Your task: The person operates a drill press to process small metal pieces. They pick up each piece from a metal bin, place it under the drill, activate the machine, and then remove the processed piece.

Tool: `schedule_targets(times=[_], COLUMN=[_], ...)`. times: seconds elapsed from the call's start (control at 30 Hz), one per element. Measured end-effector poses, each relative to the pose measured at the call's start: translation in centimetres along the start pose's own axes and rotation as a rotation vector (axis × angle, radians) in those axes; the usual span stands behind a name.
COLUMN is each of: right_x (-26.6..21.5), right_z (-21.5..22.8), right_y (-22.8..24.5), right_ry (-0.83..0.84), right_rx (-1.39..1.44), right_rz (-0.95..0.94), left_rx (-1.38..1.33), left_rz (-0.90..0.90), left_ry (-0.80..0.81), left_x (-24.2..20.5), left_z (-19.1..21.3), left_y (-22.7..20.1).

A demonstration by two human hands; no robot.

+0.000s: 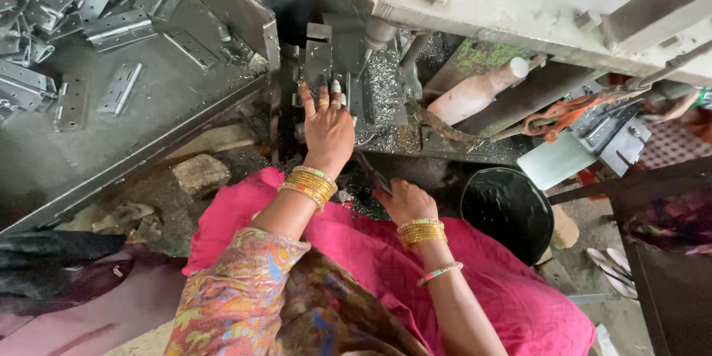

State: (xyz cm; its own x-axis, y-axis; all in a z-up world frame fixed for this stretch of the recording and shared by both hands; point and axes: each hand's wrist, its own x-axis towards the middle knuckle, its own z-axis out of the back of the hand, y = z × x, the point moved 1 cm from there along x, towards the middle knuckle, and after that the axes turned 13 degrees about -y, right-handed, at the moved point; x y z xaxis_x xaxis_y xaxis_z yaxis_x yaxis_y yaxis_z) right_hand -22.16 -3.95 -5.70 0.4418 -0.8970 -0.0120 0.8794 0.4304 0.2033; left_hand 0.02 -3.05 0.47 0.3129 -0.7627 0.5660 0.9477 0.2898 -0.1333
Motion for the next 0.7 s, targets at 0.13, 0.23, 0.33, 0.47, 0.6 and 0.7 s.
schedule_targets(times=[0.13,0.23,0.33,0.47,0.6,0.7], right_x=[-2.8,-3.1,-3.0,-1.3,-3.1,-3.0], right_z=[-1.1,-0.9,-0.6,0.3,-0.6,-0.9], right_y=[1.0,1.3,1.3,0.3,0.8,1.4], right_ry=[0.031,-0.051,-0.009,0.002,-0.040,0.022], right_rx=[-0.004,0.077,0.098,-0.007,0.168,0.163], right_rz=[-0.101,-0.108,-0.096,-0.020,-0.069,-0.153], left_rx=[0.082,0.066,0.000,0.136,0.086,0.076], left_rz=[-0.040,-0.063,-0.035,-0.065,-0.031,-0.019], left_ry=[-0.041,-0.118,-0.013,0.046,-0.081,-0.020], left_x=[-1.4,-0.4,-0.7,1.0,1.1,1.2], left_z=[-0.5,-0.5,-0.4,-1.7,-2.4,-2.1], left_y=[-0.2,0.0,1.0,0.4,0.0,1.3])
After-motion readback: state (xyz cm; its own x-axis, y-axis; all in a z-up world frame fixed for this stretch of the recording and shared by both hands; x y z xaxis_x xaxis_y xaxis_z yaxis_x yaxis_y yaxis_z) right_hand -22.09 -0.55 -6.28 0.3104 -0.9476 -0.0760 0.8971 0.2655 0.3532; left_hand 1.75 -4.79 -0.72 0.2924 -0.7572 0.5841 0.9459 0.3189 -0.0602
